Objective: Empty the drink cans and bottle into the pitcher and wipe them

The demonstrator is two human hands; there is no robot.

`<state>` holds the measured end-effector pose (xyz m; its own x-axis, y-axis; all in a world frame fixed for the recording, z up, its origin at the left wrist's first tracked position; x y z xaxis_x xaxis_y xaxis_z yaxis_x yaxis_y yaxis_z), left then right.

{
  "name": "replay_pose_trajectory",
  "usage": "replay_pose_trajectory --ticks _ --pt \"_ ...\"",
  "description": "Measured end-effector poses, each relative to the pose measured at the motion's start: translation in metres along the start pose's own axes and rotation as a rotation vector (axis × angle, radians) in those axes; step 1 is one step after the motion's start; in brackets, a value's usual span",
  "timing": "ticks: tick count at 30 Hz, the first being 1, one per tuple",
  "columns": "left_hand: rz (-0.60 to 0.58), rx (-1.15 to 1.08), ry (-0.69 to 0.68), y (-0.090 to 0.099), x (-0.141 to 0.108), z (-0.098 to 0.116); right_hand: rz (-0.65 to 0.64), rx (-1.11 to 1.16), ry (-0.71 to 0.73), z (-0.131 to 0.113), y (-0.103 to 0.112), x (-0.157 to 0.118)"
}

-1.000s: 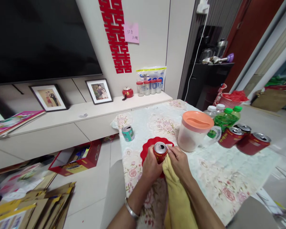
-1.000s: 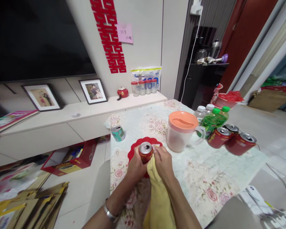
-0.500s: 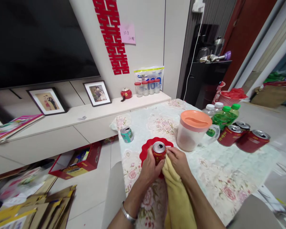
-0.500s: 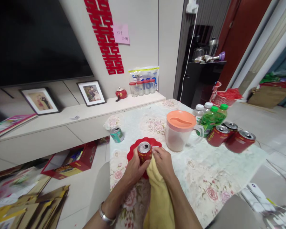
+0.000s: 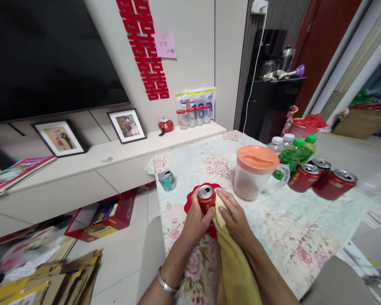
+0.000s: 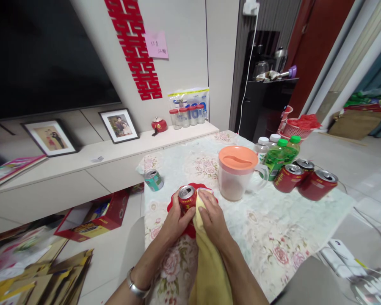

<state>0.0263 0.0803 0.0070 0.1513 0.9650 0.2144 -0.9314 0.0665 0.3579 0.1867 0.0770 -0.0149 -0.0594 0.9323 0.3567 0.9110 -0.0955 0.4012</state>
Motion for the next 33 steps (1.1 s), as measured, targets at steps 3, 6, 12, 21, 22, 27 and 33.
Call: replay_pose_trajectory --ticks 3,6,12,21,22,27,33 --pt "-0.033 0.016 -0.038 0.003 0.000 0.006 -0.027 -0.062 -0.039 0.004 -0.005 0.000" --pt "-0.055 0.075 -0.034 0.009 -0.001 0.013 -0.055 -0.118 -0.077 0.004 -0.008 -0.001" --pt "-0.047 0.119 -0.003 0.017 0.004 0.015 0.034 -0.081 -0.124 0.001 -0.003 -0.001" --pt "-0.042 0.141 -0.049 0.016 0.004 0.012 0.199 0.028 -0.019 -0.021 0.002 -0.010" --pt "-0.059 0.131 -0.046 0.016 0.003 0.012 0.196 0.012 -0.004 -0.020 0.001 -0.009" --pt "-0.170 0.070 -0.007 0.024 0.003 0.017 0.140 -0.098 0.002 -0.010 -0.004 -0.005" --pt "-0.147 0.041 -0.001 0.029 0.005 0.027 -0.003 -0.308 -0.087 0.001 -0.009 -0.004"
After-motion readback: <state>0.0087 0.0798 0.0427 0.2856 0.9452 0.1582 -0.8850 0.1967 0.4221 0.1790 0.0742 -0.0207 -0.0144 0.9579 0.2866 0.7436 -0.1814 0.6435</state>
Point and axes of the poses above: each hand's wrist, its own x-axis towards the middle knuckle, its own y-axis out of the back of the hand, z = x × y, the point moved 3 cm from there along x, towards the middle knuckle, and after that the axes turned 7 degrees about -y, right-handed, at the moved point
